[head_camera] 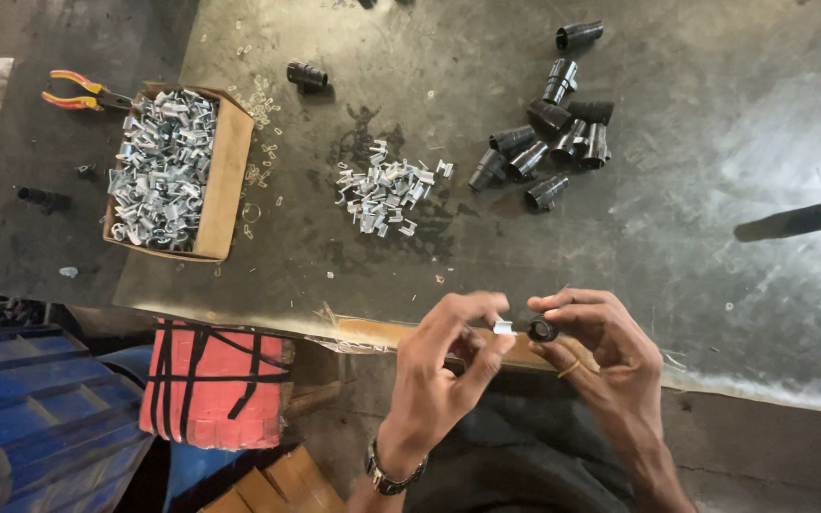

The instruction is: The person sits at a workbench and inserts small metal clips into black cylindrical fittings one at a time, pressing each clip into place by hand and setting the assembled fitting in a growing row. They periodically gather loose fittings into piles and arrange completed fittings into a large grouped layout on the bench.

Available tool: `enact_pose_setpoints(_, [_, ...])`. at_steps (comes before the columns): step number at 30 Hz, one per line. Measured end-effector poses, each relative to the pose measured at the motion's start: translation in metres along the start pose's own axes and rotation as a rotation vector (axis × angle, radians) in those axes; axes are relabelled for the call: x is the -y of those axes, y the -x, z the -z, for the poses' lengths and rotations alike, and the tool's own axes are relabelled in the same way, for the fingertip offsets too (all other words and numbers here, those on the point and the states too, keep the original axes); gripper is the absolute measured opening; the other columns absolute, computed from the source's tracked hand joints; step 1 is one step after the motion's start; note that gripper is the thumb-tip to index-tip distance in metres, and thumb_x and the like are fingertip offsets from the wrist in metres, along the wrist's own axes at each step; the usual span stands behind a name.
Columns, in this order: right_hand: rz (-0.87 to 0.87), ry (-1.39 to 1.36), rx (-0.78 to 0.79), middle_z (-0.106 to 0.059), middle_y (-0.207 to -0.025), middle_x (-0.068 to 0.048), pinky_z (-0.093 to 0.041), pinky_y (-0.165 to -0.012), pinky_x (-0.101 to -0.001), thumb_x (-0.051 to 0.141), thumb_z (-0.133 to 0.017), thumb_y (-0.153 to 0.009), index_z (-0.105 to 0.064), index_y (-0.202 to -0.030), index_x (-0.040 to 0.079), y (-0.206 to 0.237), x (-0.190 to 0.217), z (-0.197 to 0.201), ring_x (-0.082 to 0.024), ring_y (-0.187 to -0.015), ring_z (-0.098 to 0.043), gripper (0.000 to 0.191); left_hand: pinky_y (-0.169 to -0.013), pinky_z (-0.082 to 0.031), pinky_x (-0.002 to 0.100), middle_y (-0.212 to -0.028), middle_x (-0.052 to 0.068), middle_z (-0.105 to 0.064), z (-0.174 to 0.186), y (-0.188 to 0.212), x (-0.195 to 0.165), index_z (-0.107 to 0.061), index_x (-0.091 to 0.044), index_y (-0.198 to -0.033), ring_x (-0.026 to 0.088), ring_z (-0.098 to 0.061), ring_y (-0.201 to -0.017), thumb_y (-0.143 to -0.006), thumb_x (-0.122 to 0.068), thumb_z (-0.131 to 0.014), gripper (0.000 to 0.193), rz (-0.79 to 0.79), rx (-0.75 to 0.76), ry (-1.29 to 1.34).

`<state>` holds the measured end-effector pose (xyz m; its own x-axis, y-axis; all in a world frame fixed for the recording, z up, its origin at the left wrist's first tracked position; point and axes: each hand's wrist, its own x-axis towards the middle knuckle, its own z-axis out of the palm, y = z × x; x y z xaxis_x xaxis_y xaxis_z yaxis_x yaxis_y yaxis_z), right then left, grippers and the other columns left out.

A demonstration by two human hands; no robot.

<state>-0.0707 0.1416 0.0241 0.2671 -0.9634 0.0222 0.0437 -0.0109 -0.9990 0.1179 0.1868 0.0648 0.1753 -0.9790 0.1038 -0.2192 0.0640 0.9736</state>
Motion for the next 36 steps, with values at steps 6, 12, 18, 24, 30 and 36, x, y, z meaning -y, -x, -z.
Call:
enact_pose_setpoints(6, [0.085, 0.19, -0.046, -0.066, -0.125, -0.011, -0.063, -0.092, -0.03, -0.004, -0.078, -0.08, -0.07, -0.111, 0.002, -0.001, 0.0, 0.002, -0.016, -0.111, -0.068, 0.032, -0.059, -0.057, 0.021, -0.109, 0.003, -0.071, -0.003, -0.004, -0.001, -0.071, -0.006, -0.11, 0.008, -0.071, -0.072, -0.086, -0.004, -0.081, 0.026, -0.024, 0.069, -0.063])
enact_pose_setpoints(12, [0.203, 0.331, -0.075, -0.069, -0.12, -0.008, -0.062, -0.09, -0.0305, -0.003, -0.082, -0.077, -0.072, -0.108, 0.004, -0.001, 0.005, -0.002, -0.016, -0.108, -0.07, 0.034, -0.057, -0.057, 0.022, -0.105, 0.003, -0.069, -0.012, -0.006, -0.003, -0.071, -0.007, -0.109, 0.009, -0.071, -0.068, -0.086, -0.004, -0.08, 0.024, -0.05, 0.067, -0.157])
enact_pose_setpoints(18, [0.326, 0.615, -0.144, -0.071, -0.116, -0.004, -0.06, -0.087, -0.0327, 0.003, -0.084, -0.074, -0.072, -0.106, 0.01, 0.001, 0.007, -0.006, -0.019, -0.104, -0.073, 0.035, -0.062, -0.058, 0.027, -0.103, 0.006, -0.065, -0.016, -0.005, -0.008, -0.068, -0.007, -0.109, 0.015, -0.074, -0.074, -0.087, -0.002, -0.077, 0.024, -0.066, 0.11, -0.274])
enact_pose_setpoints(24, [0.227, 0.699, -0.174, -0.069, -0.119, -0.004, -0.059, -0.085, -0.0351, 0.009, -0.084, -0.075, -0.07, -0.116, 0.01, 0.003, 0.009, -0.004, -0.023, -0.106, -0.071, 0.044, -0.067, -0.055, 0.034, -0.108, 0.01, -0.064, -0.023, -0.007, -0.009, -0.066, -0.006, -0.123, 0.024, -0.072, -0.08, -0.09, -0.005, -0.076, 0.034, -0.181, 0.102, -0.378])
enact_pose_setpoints(30, [0.139, 0.656, -0.179, -0.07, -0.12, -0.004, -0.061, -0.081, -0.0331, 0.009, -0.082, -0.076, -0.074, -0.113, 0.014, -0.002, 0.008, 0.002, -0.02, -0.105, -0.072, 0.038, -0.067, -0.06, 0.029, -0.114, 0.009, -0.065, -0.032, -0.012, -0.01, -0.064, -0.006, -0.13, 0.019, -0.074, -0.08, -0.091, -0.011, -0.078, 0.041, -0.134, 0.078, -0.274])
enact_pose_setpoints(36, [0.357, 1.002, -0.317, -0.072, -0.12, -0.006, -0.048, -0.109, -0.0445, 0.014, -0.087, -0.085, -0.072, -0.115, 0.01, -0.006, 0.003, 0.053, -0.026, -0.116, -0.068, 0.033, -0.06, -0.059, 0.025, -0.112, 0.005, -0.068, -0.008, -0.015, -0.003, -0.066, -0.009, -0.126, 0.011, -0.073, -0.069, -0.09, -0.016, -0.079, 0.039, -0.012, 0.022, -0.339])
